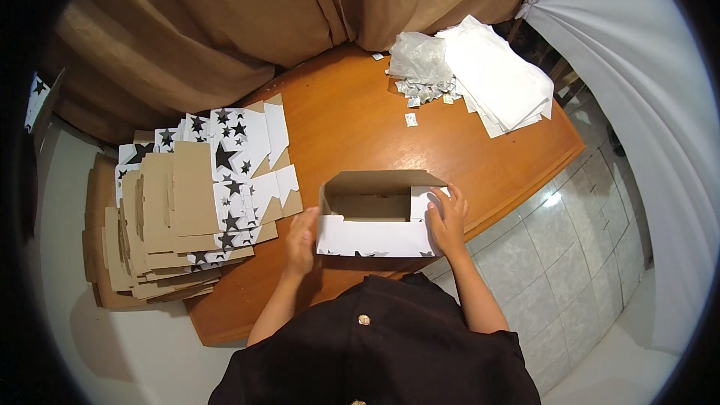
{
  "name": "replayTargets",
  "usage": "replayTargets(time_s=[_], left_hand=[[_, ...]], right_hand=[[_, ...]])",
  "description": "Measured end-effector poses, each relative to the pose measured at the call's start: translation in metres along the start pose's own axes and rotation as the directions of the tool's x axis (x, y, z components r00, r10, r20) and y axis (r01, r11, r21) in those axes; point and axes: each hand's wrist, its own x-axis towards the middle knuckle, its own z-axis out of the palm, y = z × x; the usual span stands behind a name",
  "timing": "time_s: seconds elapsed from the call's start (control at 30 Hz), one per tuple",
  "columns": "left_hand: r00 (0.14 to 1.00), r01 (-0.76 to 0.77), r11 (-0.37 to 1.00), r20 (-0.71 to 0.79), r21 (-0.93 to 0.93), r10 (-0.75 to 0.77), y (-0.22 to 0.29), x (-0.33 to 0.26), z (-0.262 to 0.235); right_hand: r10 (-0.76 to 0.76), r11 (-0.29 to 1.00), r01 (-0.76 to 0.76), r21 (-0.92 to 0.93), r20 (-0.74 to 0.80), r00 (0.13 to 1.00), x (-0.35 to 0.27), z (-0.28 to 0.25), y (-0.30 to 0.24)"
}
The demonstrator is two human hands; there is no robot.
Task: The person is folding and assembling shoeboxes, then placing packing paper inside them before stacking them on a shelf.
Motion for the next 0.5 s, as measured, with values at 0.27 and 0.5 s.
replayTargets(time_s=[0.27, 0.5], left_hand=[[0.935, -0.292, 0.673, 0.351, 0.68, 0.051, 0.01, -0.01, 0.038], [0.936, -0.263, 0.647, 0.351, 0.716, -0.008, 0.015, -0.005, 0.039]], right_hand=[[0.066, 0.996, -0.065, 0.058, -0.011, 0.998, 0.0, 0.003, 0.005], [0.037, 0.985, -0.028, 0.168, -0.052, 0.998, 0.001, 0.001, -0.004]])
